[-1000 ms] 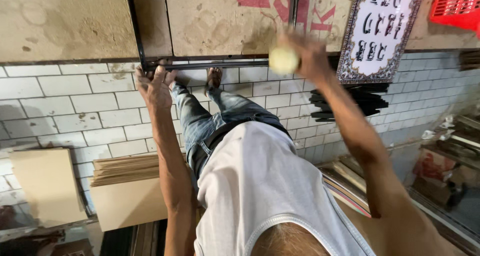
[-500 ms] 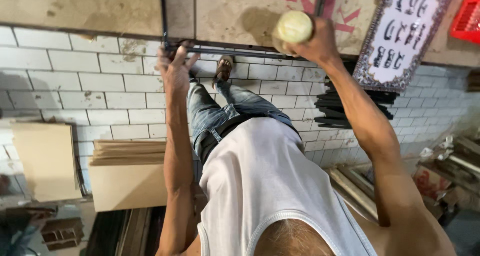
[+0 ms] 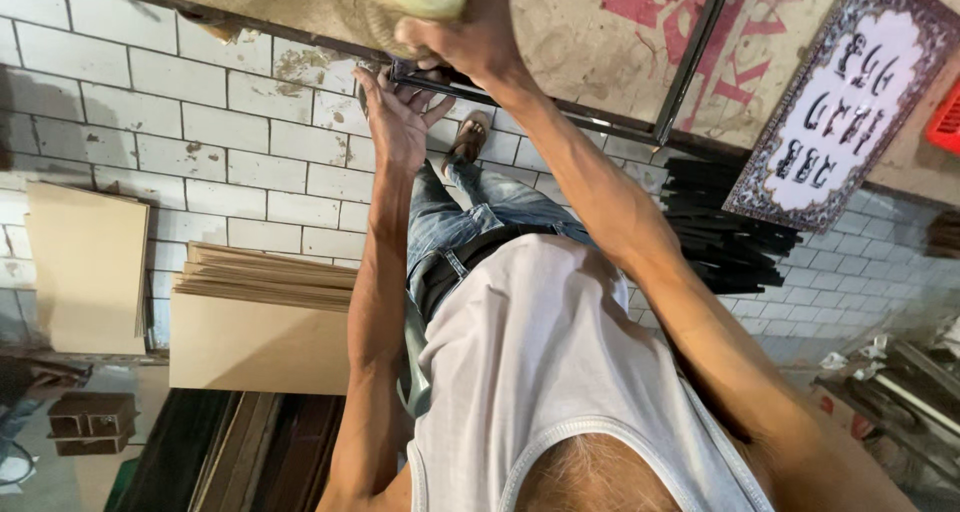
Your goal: The person applies glue to the inner edges of rectangular frames, places printed images into the frames, and stacks the completed assemblies. The person handles multiple frames and images, using a squeeze bottle to apply adhesive along the frame edges before inserting the images.
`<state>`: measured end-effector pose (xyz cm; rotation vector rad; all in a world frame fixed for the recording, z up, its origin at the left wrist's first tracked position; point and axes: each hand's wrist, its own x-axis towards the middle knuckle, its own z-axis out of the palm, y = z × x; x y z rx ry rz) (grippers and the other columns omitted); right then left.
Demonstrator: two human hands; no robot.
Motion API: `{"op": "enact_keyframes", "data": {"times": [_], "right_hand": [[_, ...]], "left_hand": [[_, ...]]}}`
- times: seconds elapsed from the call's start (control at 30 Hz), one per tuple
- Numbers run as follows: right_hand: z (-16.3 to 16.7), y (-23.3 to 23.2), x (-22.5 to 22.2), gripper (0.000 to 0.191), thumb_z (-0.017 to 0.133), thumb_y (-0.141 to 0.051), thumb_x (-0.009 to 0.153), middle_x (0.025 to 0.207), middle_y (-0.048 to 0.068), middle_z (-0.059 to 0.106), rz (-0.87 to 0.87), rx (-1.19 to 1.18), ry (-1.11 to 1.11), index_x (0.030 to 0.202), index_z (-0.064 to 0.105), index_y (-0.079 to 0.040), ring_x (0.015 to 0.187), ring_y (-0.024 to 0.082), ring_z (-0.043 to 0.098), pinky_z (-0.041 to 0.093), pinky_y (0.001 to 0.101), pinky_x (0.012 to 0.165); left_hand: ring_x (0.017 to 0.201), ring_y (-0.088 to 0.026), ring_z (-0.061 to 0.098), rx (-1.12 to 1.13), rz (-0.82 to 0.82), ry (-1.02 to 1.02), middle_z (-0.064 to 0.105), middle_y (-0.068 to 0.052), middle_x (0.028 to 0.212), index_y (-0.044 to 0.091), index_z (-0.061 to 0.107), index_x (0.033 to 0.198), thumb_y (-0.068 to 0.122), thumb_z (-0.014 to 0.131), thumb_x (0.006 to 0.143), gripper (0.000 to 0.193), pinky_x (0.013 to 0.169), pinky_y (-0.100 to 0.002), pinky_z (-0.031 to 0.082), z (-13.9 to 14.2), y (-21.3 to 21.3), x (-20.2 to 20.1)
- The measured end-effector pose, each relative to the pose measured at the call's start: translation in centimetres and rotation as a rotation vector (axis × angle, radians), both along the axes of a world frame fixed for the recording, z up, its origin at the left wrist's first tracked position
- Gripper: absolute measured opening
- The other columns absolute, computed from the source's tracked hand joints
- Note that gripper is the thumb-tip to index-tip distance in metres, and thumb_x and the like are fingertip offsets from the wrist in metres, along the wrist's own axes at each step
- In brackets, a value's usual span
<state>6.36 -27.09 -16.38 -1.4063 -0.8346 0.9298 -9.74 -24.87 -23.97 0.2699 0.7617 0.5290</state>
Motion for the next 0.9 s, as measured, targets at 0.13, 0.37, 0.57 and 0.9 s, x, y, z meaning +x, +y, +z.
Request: {"op": "enact_keyframes", "data": {"times": [0.13, 0.37, 0.57, 0.9], "right_hand": [[1.6, -3.9, 1.7, 0.032, 0.076, -0.011, 0.091, 0.091, 0.017, 0.075, -0.036, 0.184, 0.203, 0.116, 0.069, 0.008, 0.068, 0.018, 0.074, 0.065, 0.0308, 0.055], [4.7, -19.7, 8.3, 0.028, 0.08, -0.001, 0.082, 0.09, 0.012, 0.073, -0.352, -0.072, 0.221, 0.108, 0.071, 0.002, 0.064, 0.017, 0.069, 0.06, 0.0307, 0.053], [4.8, -31.5, 13.1, 0.024, 0.081, 0.004, 0.085, 0.089, 0.017, 0.072, -0.55, -0.164, 0.117, 0.105, 0.069, 0.009, 0.066, 0.024, 0.07, 0.066, 0.0401, 0.06], [5.8, -37.3, 17.2, 0.025, 0.076, -0.005, 0.091, 0.098, 0.017, 0.073, -0.472, -0.304, 0.015, 0.111, 0.069, 0.008, 0.083, 0.028, 0.074, 0.067, 0.0412, 0.068]], "left_hand": [[0.122, -0.037, 0.065, 0.004, -0.012, 0.074, 0.063, -0.026, 0.127, 0.006, 0.033, 0.141, 0.078, 0.03, 0.088, 0.09, 0.102, -0.062, 0.06, -0.1, 0.2, -0.1], [0.11, -0.037, 0.068, -0.072, 0.112, 0.025, 0.068, -0.023, 0.108, -0.005, 0.053, 0.118, 0.076, 0.034, 0.092, 0.088, 0.098, -0.071, 0.058, -0.9, 0.1, -0.4], [0.101, -0.035, 0.07, -0.045, 0.079, 0.119, 0.069, -0.023, 0.105, -0.01, 0.058, 0.121, 0.079, 0.038, 0.088, 0.097, 0.101, -0.07, 0.057, -2.1, 0.3, -0.5], [0.089, -0.027, 0.069, 0.091, 0.02, 0.054, 0.073, -0.014, 0.1, 0.0, 0.064, 0.123, 0.07, 0.041, 0.096, 0.079, 0.089, -0.063, 0.06, -1.7, -0.3, -0.4]]}}
